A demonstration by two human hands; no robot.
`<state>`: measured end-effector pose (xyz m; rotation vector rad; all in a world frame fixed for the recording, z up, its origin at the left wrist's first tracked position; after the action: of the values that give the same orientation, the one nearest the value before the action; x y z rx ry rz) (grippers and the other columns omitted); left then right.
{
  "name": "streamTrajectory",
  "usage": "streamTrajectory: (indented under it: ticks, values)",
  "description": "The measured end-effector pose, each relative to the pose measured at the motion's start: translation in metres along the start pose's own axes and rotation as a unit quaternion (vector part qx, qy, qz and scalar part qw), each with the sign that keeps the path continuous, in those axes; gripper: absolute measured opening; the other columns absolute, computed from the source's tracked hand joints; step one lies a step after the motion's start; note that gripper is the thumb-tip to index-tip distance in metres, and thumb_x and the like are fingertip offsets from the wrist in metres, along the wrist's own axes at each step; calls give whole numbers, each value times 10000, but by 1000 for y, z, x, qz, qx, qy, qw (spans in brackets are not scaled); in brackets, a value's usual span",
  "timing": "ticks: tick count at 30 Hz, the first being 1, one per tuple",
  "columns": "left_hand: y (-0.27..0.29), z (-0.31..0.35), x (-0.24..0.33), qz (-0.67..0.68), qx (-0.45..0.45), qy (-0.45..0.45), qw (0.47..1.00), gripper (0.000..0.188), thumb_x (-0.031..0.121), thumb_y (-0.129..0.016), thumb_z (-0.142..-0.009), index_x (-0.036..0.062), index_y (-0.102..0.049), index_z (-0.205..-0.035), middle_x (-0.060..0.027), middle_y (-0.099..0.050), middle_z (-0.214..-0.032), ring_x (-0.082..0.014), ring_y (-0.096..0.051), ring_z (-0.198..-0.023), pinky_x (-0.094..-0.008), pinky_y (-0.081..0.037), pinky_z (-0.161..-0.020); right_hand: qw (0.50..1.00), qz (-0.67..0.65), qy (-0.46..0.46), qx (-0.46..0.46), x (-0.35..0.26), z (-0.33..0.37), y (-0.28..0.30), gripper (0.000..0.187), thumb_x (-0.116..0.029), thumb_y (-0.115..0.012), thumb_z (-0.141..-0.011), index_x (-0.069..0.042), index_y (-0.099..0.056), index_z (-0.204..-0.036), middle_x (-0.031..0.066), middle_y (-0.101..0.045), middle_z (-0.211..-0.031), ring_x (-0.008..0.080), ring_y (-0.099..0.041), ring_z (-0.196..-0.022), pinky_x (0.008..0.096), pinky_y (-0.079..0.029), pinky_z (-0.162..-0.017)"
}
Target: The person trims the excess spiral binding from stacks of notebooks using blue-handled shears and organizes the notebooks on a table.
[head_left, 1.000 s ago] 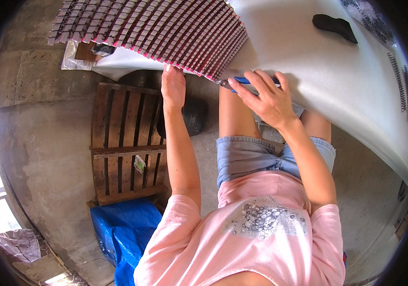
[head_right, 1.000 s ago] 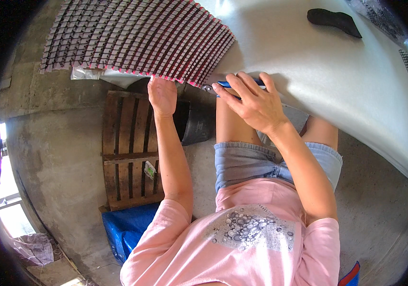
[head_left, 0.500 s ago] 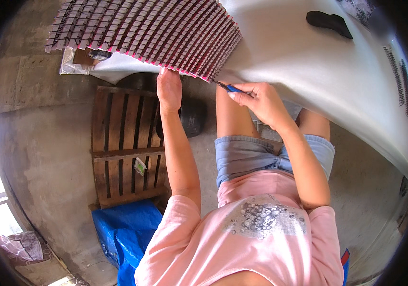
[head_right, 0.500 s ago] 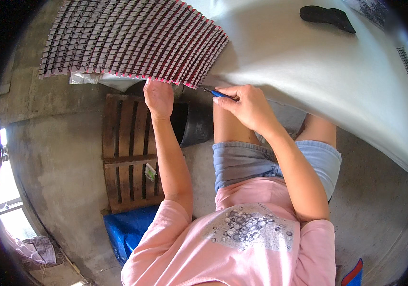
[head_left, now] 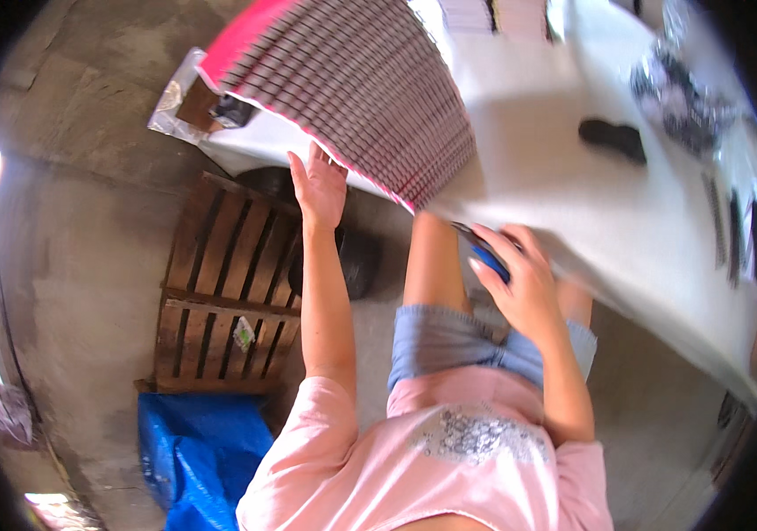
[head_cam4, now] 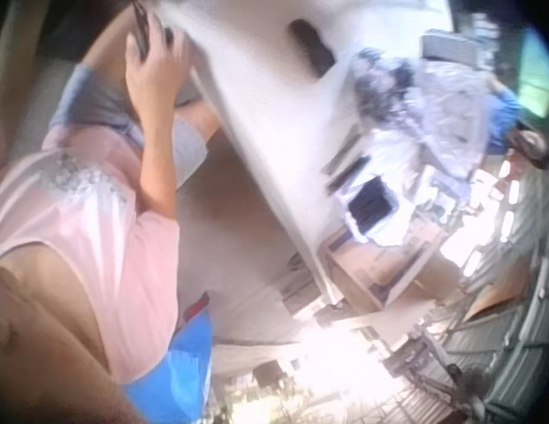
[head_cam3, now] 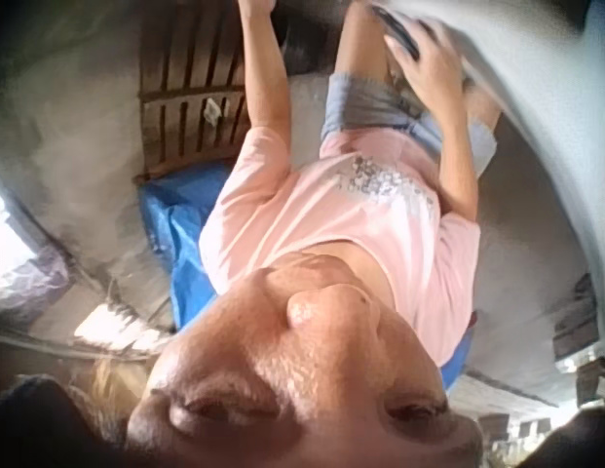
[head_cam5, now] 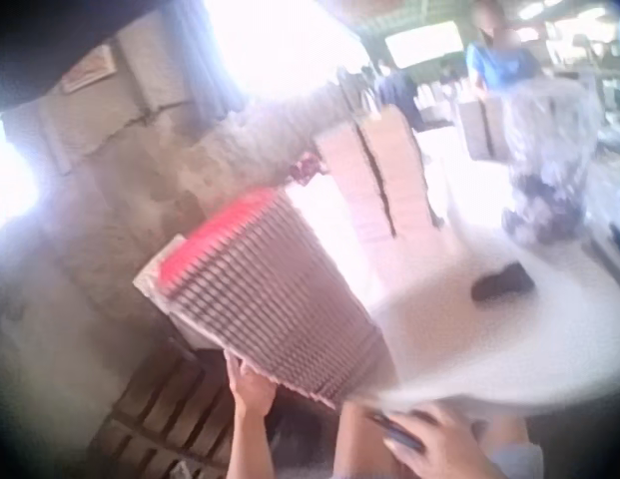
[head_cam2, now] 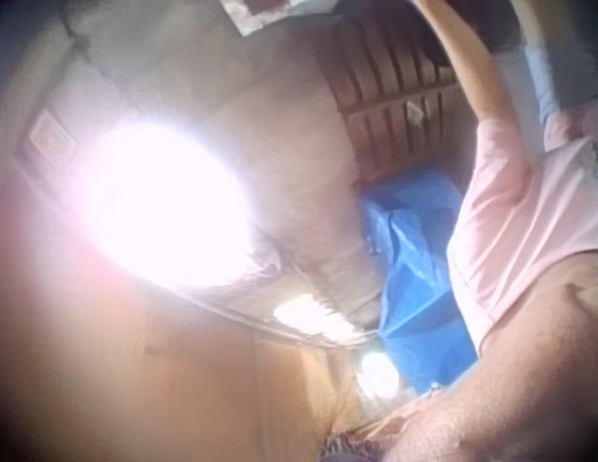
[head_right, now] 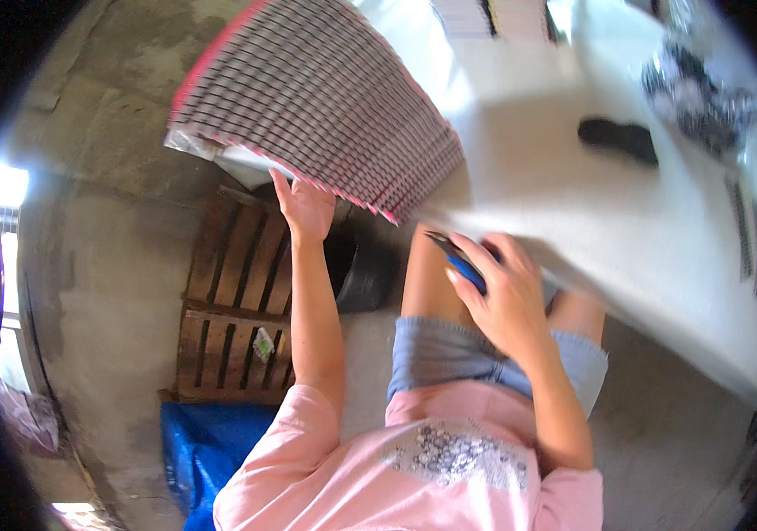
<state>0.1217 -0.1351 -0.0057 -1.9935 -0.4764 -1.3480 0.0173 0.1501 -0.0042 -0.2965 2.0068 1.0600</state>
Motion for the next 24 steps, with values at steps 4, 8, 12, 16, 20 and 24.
streamTrajectory:
  ticks: [4,8,12,16,20,24]
  values:
    - [3,-21,17,57,10,78,995,961,735,-239,-839,-32,-199,-1419,-118,-248,-1486,-270,-255,-1355,-385,-176,-1111,964,220,16,147,-1,-18,49,408,-260,-644,-806,-178,-586,-1202,107,-526,-1083,268,-515,-1012,440,-364,-893]
    - [8,-42,-2,83,-36,190,978,926,741,-265,-825,35,-259,-1424,-101,-299,-1467,-300,-315,-1325,-450,-225,-1096,918,377,-116,46,50,-38,62,417,-390,-574,-854,-213,-545,-1230,109,-487,-1203,277,-452,-1153,605,-257,-954]
    - [-8,-53,-13,138,-32,231,962,686,574,-371,-891,24,-478,-1287,-129,-512,-1298,-264,-519,-1141,-413,-413,-982,883,440,-111,123,45,-33,65,438,-449,-514,-881,-222,-534,-1255,127,-423,-1331,284,-386,-1251,623,-186,-1010]
    - [-4,-56,-25,146,-131,243,950,649,526,-404,-910,3,-467,-1288,-132,-515,-1293,-238,-526,-1132,-385,-422,-975,995,27,-99,17,31,-46,7,636,-496,-461,-909,-54,-387,-1361,199,-333,-1423,326,-293,-1330,437,-180,-1097]
    - [-2,-59,-42,147,-141,268,941,660,536,-394,-912,7,-453,-1303,-128,-508,-1301,-236,-522,-1136,-375,-419,-977,985,-162,-42,-32,33,-71,-69,786,-503,-414,-931,95,-198,-1393,278,-264,-1432,343,-242,-1352,360,-183,-1105]
    - [-2,-46,-25,121,-135,239,954,745,609,-409,-871,26,-422,-1333,-117,-480,-1335,-243,-493,-1178,-396,-384,-1010,935,-348,-55,-28,3,-97,-67,790,-577,-313,-925,36,-212,-1413,170,-244,-1468,265,-235,-1357,346,-180,-1106]
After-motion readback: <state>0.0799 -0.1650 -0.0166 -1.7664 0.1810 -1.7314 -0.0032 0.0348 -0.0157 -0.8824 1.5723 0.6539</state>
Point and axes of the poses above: each hand's wrist, its own z-axis away from the middle knuckle, its own y-axis out of the back of the hand, x = y × z, the point moved 1 cm from there along -z, towards the middle knuckle
